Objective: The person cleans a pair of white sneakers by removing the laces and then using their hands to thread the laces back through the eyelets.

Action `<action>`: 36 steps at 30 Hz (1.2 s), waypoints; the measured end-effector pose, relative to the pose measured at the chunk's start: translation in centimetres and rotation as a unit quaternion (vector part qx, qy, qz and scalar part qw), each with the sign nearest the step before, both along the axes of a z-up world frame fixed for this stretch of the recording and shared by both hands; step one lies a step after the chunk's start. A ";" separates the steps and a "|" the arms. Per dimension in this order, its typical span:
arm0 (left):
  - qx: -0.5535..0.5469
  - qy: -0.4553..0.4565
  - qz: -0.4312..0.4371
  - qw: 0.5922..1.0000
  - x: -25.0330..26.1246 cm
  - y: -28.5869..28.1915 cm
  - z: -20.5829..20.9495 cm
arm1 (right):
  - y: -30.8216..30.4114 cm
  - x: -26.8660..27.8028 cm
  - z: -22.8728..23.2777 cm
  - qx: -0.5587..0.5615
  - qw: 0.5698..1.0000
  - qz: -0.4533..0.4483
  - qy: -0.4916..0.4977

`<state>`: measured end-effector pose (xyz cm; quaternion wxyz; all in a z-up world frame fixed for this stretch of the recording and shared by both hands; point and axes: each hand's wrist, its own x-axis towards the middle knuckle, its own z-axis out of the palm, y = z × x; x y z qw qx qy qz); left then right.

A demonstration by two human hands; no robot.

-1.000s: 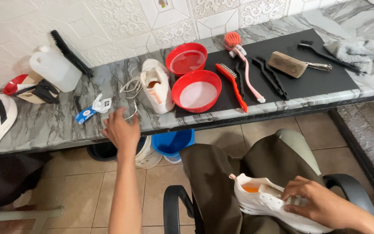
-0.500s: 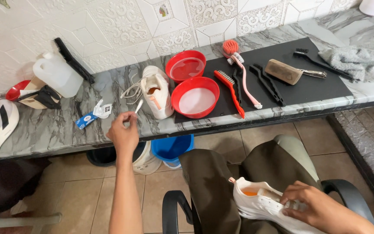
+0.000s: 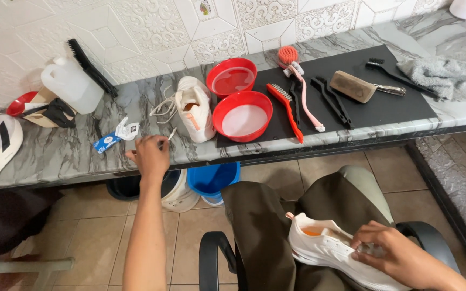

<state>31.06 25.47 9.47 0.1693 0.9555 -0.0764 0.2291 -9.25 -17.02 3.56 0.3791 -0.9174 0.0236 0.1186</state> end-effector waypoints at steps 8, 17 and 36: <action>-0.053 0.001 0.037 0.998 7.8 -0.8 -0.2 | 0.0 1.4 -2.0 0.000 0.999 0.033 -0.016; -0.050 0.004 0.135 0.990 14.9 0.0 -3.0 | -2.1 2.0 -7.1 -0.023 0.995 0.080 -0.045; -0.247 -0.314 -0.184 0.898 1.6 -0.6 6.2 | -2.0 1.9 -8.3 -0.067 0.995 0.068 -0.005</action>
